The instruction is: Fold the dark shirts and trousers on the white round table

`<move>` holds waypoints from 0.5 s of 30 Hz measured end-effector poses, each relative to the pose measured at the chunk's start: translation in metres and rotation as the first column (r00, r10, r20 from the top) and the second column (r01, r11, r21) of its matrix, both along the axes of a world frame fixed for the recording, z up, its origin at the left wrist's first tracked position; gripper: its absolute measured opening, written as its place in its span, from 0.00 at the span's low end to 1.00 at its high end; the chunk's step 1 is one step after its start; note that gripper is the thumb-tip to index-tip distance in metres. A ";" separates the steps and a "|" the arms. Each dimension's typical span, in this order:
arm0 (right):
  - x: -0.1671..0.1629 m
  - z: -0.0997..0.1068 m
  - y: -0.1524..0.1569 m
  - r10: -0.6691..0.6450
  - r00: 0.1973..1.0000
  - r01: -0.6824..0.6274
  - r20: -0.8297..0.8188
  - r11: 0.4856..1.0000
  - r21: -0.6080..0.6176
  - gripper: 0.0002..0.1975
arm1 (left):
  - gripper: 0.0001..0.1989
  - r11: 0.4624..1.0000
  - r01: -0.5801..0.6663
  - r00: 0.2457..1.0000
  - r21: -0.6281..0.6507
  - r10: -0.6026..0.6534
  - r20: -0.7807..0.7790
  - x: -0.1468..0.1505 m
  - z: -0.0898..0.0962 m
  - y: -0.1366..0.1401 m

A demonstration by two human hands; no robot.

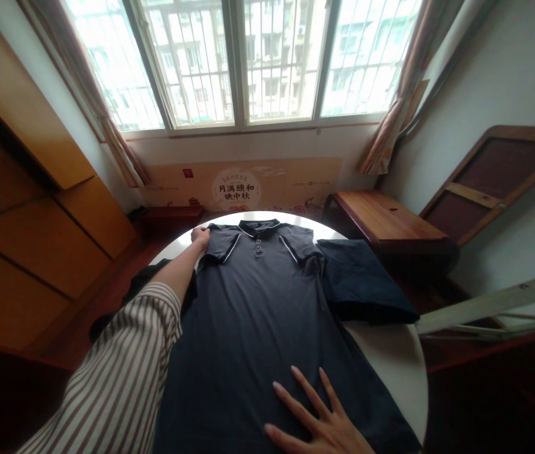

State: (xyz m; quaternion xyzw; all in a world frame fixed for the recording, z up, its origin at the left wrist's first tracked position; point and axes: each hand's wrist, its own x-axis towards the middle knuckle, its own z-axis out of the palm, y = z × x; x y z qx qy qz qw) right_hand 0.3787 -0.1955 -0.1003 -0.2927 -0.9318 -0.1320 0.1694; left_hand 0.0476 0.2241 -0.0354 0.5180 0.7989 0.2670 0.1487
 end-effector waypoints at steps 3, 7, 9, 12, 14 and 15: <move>-0.002 -0.001 0.001 0.017 1.000 -0.017 -0.018 1.000 -0.023 0.29 | 0.13 1.000 0.005 0.999 -0.015 -0.005 -0.039 -0.002 0.007 -0.006; 0.001 0.007 0.000 0.039 0.998 -0.045 -0.047 0.991 -0.124 0.29 | 0.14 0.994 0.105 0.988 -0.010 -0.105 -0.115 0.015 0.025 -0.020; 0.013 0.017 -0.004 0.027 0.995 -0.047 -0.092 0.972 -0.229 0.30 | 0.15 0.976 0.216 0.966 0.026 -0.210 -0.151 0.029 0.034 -0.041; 0.045 0.032 -0.014 -0.124 0.985 0.080 -0.123 0.947 -0.312 0.30 | 0.12 0.791 0.610 0.776 0.041 -0.586 -0.234 0.042 0.040 -0.111; 0.069 0.037 -0.021 -0.211 0.972 0.174 -0.103 0.943 -0.282 0.30 | 0.12 0.530 0.848 0.498 -0.033 -0.816 -0.293 0.039 0.039 -0.181; 0.080 0.037 -0.025 -0.220 0.971 0.190 -0.095 0.948 -0.257 0.30 | 0.14 0.430 0.899 0.388 -0.084 -0.871 -0.303 0.034 0.038 -0.220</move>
